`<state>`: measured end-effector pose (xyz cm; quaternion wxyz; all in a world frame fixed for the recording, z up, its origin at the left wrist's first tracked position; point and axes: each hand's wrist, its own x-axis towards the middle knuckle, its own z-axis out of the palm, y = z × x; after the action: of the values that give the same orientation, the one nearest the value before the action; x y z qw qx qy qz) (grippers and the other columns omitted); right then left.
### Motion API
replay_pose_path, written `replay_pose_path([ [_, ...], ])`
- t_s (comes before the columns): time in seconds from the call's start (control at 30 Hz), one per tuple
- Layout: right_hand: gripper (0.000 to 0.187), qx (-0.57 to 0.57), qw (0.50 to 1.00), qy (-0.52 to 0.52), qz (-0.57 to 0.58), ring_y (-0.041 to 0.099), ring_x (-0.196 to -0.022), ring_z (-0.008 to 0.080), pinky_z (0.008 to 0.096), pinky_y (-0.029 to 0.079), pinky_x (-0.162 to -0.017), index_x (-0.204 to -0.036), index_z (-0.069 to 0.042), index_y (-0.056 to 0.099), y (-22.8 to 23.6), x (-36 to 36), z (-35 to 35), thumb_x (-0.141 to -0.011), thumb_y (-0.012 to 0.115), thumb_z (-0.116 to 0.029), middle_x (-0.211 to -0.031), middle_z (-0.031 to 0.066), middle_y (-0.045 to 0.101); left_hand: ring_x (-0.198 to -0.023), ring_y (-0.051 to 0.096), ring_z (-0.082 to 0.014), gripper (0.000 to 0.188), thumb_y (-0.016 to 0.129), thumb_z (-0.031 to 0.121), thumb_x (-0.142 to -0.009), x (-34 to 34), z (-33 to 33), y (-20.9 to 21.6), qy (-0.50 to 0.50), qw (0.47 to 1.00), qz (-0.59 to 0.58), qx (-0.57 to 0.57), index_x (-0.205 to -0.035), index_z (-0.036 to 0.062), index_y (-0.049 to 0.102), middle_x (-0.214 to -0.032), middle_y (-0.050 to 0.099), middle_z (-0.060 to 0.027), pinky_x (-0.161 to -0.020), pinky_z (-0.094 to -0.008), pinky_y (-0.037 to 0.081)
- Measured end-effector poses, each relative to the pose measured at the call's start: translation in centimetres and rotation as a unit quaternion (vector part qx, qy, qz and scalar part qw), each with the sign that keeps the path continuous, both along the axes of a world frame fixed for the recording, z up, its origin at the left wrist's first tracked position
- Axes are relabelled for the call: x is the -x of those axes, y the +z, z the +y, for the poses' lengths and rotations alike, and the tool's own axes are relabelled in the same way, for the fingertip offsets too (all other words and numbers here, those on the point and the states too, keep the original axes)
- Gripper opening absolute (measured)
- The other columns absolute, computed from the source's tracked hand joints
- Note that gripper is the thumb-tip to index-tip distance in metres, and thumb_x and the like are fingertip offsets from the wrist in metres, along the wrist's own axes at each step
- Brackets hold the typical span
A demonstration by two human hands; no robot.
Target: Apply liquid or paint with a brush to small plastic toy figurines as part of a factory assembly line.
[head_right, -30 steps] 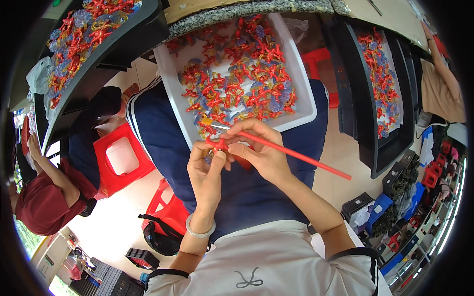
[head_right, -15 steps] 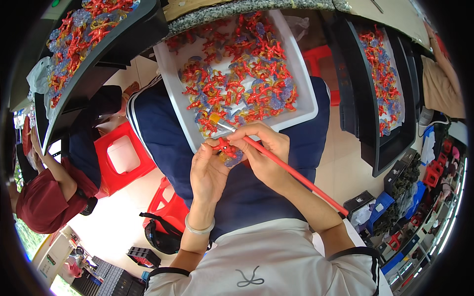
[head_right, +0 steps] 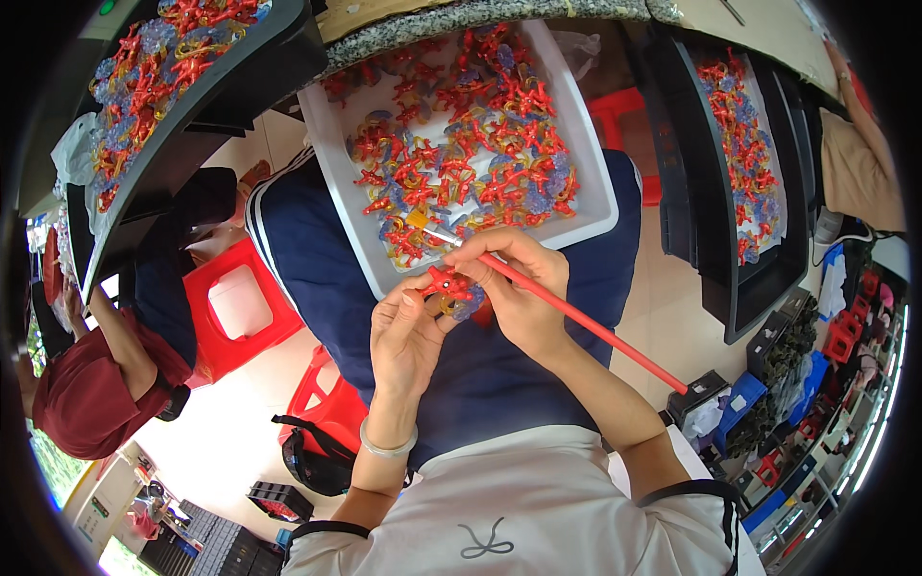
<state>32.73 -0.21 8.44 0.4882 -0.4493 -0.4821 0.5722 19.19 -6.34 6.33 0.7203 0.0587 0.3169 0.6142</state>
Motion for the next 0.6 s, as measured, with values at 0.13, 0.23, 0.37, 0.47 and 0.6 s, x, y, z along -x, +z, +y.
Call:
replay_pose_path([
  [0.13,0.007,0.002,0.999,0.009,0.047,0.067,-0.084,0.0178,0.0281,0.055,-0.078,-0.093,0.004,0.062,-0.1,-0.1,0.1,-0.085,0.064,0.004,-0.087,0.0124,0.068,-0.105,0.064,-0.0263,0.028,0.059,0.017,-0.094,0.2,-0.1,-0.4,-0.012,1.0,-0.022,-0.018,-0.114,-0.0027,0.061,-0.117,0.062,-0.0174,-0.087,-0.0382,0.055],
  [0.23,0.008,0.011,0.997,-0.002,0.072,0.068,-0.085,0.0188,0.0297,0.055,-0.079,-0.093,0.004,0.061,-0.3,-0.1,0.0,-0.085,0.064,0.005,-0.088,0.0129,0.067,-0.106,0.063,-0.0251,0.029,0.061,0.017,-0.093,0.4,0.0,-0.6,-0.019,0.999,-0.011,-0.033,-0.114,-0.002,0.062,-0.118,0.062,-0.0161,-0.085,-0.0352,0.057],
  [0.37,0.008,-0.012,0.997,0.011,0.077,0.068,-0.087,0.0191,0.0298,0.055,-0.079,-0.093,0.003,0.06,-0.5,-0.2,0.0,-0.086,0.064,0.004,-0.088,0.0128,0.067,-0.107,0.063,-0.0229,0.03,0.062,0.017,-0.092,0.5,0.1,-0.6,-0.03,0.998,-0.006,-0.047,-0.115,-0.0017,0.062,-0.119,0.061,-0.0148,-0.084,-0.0322,0.058],
  [0.47,0.009,-0.012,0.997,0.019,0.072,0.068,-0.086,0.019,0.0302,0.055,-0.08,-0.093,0.002,0.059,-0.4,-0.3,0.0,-0.086,0.065,0.001,-0.089,0.0132,0.067,-0.105,0.064,-0.0318,0.027,0.057,0.016,-0.095,0.7,-0.2,-1.3,-0.028,0.998,-0.003,-0.049,-0.116,-0.0006,0.061,-0.118,0.062,-0.0178,-0.089,-0.0462,0.055],
  [0.6,0.011,0.009,0.997,0.017,0.073,0.067,-0.086,0.019,0.0307,0.055,-0.08,-0.093,0.001,0.058,-0.3,-0.2,-0.1,-0.086,0.066,-0.002,-0.09,0.0134,0.066,-0.105,0.064,-0.032,0.027,0.056,0.016,-0.096,0.7,-0.3,-1.5,-0.03,0.998,-0.005,-0.049,-0.116,-0.0004,0.061,-0.117,0.062,-0.0172,-0.088,-0.046,0.055],
])
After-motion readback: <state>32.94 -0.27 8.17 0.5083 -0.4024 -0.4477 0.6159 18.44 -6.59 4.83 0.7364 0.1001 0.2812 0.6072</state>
